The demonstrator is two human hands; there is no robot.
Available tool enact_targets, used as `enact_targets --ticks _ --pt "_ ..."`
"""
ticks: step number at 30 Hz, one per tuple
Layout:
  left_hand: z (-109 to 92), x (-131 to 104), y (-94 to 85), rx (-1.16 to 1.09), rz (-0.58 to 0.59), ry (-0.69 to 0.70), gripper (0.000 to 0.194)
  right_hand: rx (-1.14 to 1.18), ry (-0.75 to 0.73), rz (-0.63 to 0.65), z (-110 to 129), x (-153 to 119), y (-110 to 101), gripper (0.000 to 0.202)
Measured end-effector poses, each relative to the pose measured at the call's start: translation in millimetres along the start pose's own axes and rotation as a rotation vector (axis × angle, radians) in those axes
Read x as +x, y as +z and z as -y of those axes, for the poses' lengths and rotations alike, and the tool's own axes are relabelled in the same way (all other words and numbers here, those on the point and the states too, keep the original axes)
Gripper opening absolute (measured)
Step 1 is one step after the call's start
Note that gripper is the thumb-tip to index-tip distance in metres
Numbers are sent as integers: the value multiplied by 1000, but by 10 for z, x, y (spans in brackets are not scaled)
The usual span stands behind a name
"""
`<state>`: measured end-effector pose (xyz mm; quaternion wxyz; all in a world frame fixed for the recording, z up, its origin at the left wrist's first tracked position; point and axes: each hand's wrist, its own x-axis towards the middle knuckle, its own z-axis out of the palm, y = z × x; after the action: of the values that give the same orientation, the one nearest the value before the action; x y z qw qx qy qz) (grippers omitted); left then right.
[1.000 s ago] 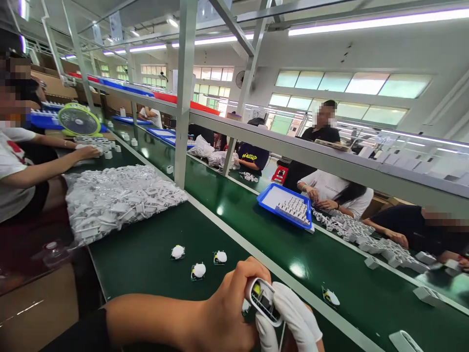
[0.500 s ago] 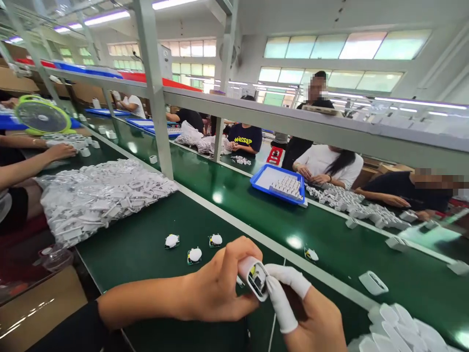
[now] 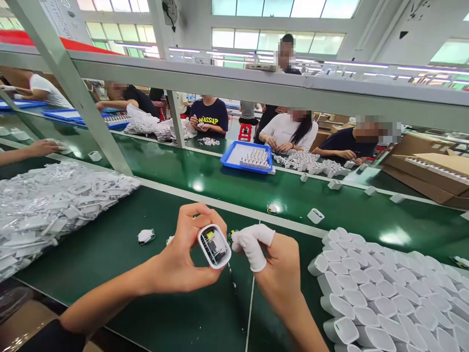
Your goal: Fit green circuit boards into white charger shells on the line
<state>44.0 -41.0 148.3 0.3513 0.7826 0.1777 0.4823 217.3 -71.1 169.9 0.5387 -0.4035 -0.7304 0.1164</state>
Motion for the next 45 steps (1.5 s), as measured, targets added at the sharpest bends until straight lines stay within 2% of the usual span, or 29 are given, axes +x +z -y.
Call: enact_targets --ticks 3,7,8,11,14,19,22,25,29,32,35,37,42,45 --pt "-20 -10 -35 12 27 -12 65 -70 -52 49 -14 12 -33 32" --pt "-63 -3 -104 11 115 -121 60 -24 -89 67 -6 19 -61 11" --pt "-73 1 -121 17 130 -145 58 -18 -128 94 -6 19 -68 14" --pt "-97 19 -162 -38 164 -230 57 -83 -259 198 -33 6 -71 45" --pt "-111 44 -185 -181 186 -344 62 -198 -348 192 -116 -25 -23 56" --pt "-69 54 -162 -200 110 -354 61 -250 -471 32 -256 -70 140 45" --pt "-9 28 -125 -222 73 -364 60 -239 -466 -32 -244 -85 216 46" --pt "40 -17 -77 -266 -23 -367 60 -225 -428 -69 -174 -103 255 46" --pt "74 -81 -7 -300 -147 -345 56 -167 -388 -51 -99 -124 250 49" --pt "143 -66 22 -273 -167 -350 55 -232 -372 35 -118 -136 153 42" --pt "353 91 46 -138 -187 -409 58 -551 -252 260 -223 -211 -80 23" --pt "595 275 87 88 -247 -503 54 -724 -159 386 -339 -364 -279 10" --pt "1306 769 264 276 -254 -609 24 -932 -7 568 -586 -1124 -637 27" --pt "1578 934 273 336 -260 -640 32 -1033 74 622 -596 -1554 -755 31"
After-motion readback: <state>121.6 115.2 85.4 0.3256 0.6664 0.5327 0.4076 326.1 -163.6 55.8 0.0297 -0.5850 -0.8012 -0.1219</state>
